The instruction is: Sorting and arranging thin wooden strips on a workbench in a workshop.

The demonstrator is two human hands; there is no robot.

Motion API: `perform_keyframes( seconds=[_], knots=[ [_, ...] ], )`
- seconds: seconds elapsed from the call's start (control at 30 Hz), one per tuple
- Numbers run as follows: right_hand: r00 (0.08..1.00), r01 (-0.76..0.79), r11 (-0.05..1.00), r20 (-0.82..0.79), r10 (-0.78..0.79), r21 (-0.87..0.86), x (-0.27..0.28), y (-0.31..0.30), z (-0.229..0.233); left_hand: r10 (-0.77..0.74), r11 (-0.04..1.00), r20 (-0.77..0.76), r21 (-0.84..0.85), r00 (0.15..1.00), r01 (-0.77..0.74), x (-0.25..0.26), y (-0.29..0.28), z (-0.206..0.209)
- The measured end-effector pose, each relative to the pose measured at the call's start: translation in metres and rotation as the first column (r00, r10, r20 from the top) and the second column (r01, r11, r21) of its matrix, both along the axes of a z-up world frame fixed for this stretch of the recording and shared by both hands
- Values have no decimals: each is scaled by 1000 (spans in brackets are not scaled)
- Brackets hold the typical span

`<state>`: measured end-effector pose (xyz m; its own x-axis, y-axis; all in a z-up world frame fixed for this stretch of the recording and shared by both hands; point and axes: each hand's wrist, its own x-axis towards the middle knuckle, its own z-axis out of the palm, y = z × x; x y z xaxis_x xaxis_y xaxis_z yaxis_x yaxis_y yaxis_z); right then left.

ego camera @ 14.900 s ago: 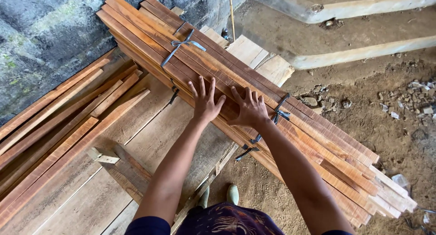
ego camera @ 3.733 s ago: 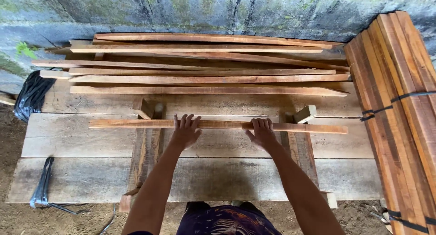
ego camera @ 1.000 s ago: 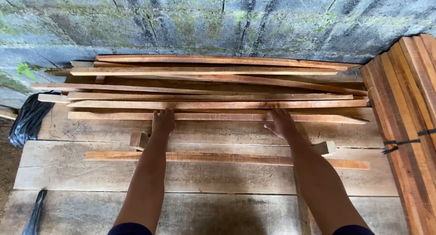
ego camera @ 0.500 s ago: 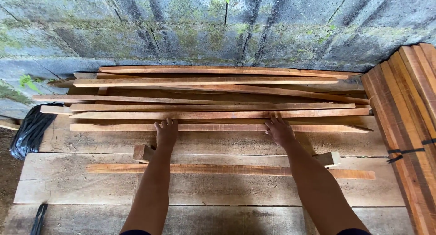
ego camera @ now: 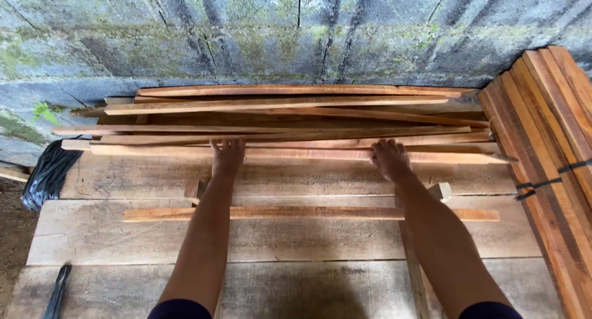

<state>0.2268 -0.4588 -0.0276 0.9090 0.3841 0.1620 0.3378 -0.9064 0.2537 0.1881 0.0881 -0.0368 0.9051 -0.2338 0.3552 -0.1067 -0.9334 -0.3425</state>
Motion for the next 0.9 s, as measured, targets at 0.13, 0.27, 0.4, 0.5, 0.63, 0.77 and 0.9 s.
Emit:
perform_keyframes(
  seconds=[0.13,0.27,0.4,0.5,0.63,0.77,0.9],
  knots=[
    [968,-70,998,240,67,5,-4,-9,40,-81,996,234,55,969,70,27,16,6],
    [924,-128,991,369,104,41,-14,-19,76,-132,991,218,51,967,124,35,26,36],
    [977,-102,984,199,72,146,-46,-18,124,-211,977,319,72,924,199,25,31,57],
    [956,-58,994,293,29,90,-47,-29,115,-287,957,426,76,858,282,8,27,87],
    [908,-95,993,416,58,69,-66,-31,117,-270,959,533,70,802,276,-39,12,122],
    [887,-219,942,455,84,254,-125,-8,161,-220,957,249,-132,943,258,-72,11,122],
    [908,-236,925,406,101,299,-148,-14,155,-229,925,51,-300,972,234,-107,7,120]
  ],
)
